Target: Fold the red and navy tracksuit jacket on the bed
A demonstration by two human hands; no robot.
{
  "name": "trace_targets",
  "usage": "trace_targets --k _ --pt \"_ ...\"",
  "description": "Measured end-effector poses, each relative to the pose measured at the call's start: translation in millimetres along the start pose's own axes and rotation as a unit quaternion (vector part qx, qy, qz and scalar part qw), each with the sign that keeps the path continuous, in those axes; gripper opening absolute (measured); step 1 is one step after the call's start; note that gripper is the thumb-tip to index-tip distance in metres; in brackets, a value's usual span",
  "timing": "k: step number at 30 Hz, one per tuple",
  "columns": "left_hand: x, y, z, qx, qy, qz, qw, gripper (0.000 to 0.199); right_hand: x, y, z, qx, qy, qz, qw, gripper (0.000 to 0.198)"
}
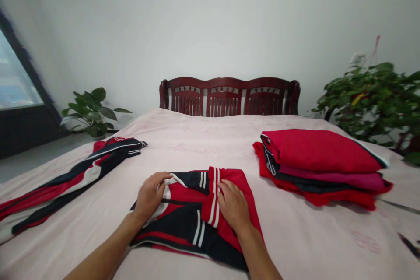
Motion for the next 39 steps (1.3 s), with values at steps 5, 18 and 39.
trace_targets --k 5,18,39 --pt "-7 -4 10 -0.04 -0.047 -0.055 0.997 0.035 0 0 2 -0.005 0.01 0.004 1.0 0.041" --pt "69 -87 117 0.102 0.044 -0.321 0.941 0.069 -25 -5 -12 -0.041 0.135 0.043 0.989 0.036" --pt "74 -91 111 0.135 0.103 -0.258 0.951 0.068 -18 -67 -41 -0.113 0.127 -0.113 0.979 0.05"
Point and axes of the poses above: each hand's wrist, its own y-axis towards the middle knuckle, its own x-axis out of the palm, z = x × y, the point moved 9 cm from there along y, towards the middle knuckle, and after that the axes turned 3 degrees about x, right-handed, at the moved point
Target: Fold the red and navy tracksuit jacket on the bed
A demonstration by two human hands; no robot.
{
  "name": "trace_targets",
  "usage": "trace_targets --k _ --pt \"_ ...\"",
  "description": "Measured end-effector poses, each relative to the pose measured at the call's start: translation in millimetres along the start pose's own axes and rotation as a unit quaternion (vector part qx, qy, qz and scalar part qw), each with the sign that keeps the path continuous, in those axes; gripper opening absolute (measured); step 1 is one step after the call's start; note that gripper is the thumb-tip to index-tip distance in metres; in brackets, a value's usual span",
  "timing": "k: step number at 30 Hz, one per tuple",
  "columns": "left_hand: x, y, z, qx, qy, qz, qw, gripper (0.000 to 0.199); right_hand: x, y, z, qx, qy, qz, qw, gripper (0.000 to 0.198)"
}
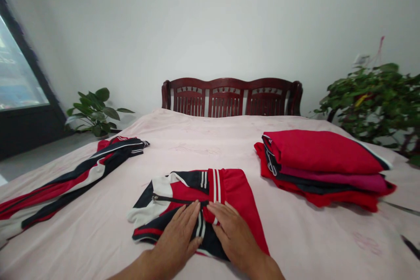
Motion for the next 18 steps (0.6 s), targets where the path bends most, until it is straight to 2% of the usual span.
trace_targets --k 3,5,6,8,10,11,14,16,18 --pt "-3 -1 0 -0.002 -0.017 0.011 1.0 0.074 6 -3 -6 -0.014 0.014 -0.052 0.998 0.048" --pt "-10 -3 2 0.008 -0.033 0.022 0.999 0.076 -6 0 6 0.011 0.062 -0.041 0.997 0.046" --pt "-14 -3 5 0.018 -0.041 0.028 0.999 0.076 -18 3 20 0.035 0.082 -0.012 0.996 0.048" --pt "-25 -2 14 0.043 -0.06 0.036 0.997 0.073 -51 4 60 0.095 0.069 0.091 0.989 0.052" --pt "-36 5 27 0.066 -0.084 0.032 0.994 0.069 -79 -1 103 0.144 -0.043 0.184 0.971 0.05" --pt "-40 10 35 0.074 -0.096 0.025 0.992 0.067 -85 -4 121 0.159 -0.114 0.2 0.96 0.048" --pt "-49 30 56 0.085 -0.129 0.008 0.988 0.055 -73 -11 161 0.188 -0.231 0.146 0.944 0.047" --pt "-48 43 67 0.081 -0.146 0.003 0.986 0.052 -54 -12 163 0.15 -0.229 0.091 0.958 0.049" --pt "-39 54 70 0.046 -0.153 -0.011 0.987 0.054 -37 -11 148 0.096 -0.198 0.056 0.974 0.049"
Point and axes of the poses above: each hand's wrist, its own y-axis towards the middle knuckle, its own x-axis out of the palm, z = x × y, the point moved 9 cm from there along y, towards the middle knuckle, and after that the axes turned 3 degrees about x, right-handed, at the moved point
